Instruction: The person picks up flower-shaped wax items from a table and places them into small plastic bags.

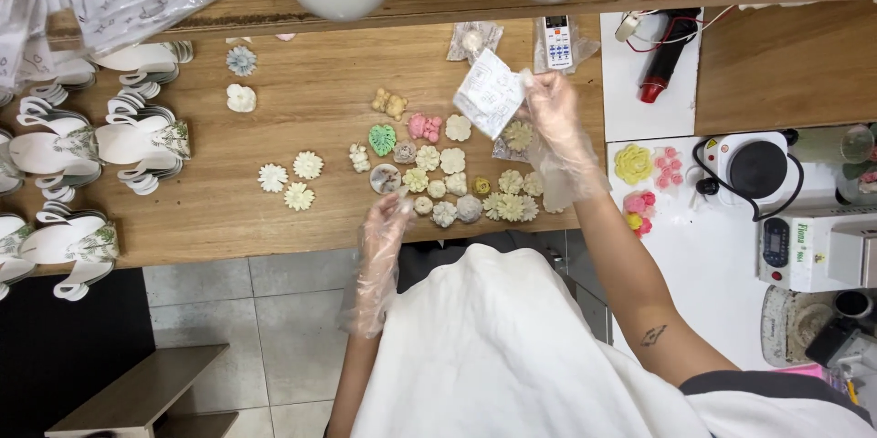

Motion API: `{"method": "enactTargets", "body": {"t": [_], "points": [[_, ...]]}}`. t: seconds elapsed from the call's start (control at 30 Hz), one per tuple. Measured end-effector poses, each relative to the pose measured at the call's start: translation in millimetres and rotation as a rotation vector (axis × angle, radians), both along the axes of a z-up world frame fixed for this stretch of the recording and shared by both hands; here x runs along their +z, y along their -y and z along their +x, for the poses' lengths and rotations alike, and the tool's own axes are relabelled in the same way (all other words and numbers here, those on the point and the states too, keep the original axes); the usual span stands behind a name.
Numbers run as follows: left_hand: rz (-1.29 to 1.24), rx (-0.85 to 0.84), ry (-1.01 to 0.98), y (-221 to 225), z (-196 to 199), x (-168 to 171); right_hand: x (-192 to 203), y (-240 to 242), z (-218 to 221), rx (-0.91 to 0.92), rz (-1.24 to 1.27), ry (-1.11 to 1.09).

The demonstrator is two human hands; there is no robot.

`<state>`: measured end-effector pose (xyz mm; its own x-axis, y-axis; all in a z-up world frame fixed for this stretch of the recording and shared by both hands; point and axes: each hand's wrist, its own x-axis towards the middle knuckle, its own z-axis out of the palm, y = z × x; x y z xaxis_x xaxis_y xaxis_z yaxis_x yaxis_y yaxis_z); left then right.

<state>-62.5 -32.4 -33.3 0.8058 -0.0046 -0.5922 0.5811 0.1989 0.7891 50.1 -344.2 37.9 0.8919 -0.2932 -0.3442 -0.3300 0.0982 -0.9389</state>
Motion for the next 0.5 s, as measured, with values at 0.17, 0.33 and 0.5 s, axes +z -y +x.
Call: {"method": "enactTargets", "body": {"t": [0.17,0.33,0.5], "points": [[-0.239,-0.145,-0.048,41,51,61,39,-27,-26,-0.052,0.357,0.051],[-0.378,-0.193,0.097,61,60,77,61,-73,-52,-0.124,0.506,0.085],[-0.328,0.091,0.294,56,62,101,79,-95,-91,0.073,0.27,0.329]]}}
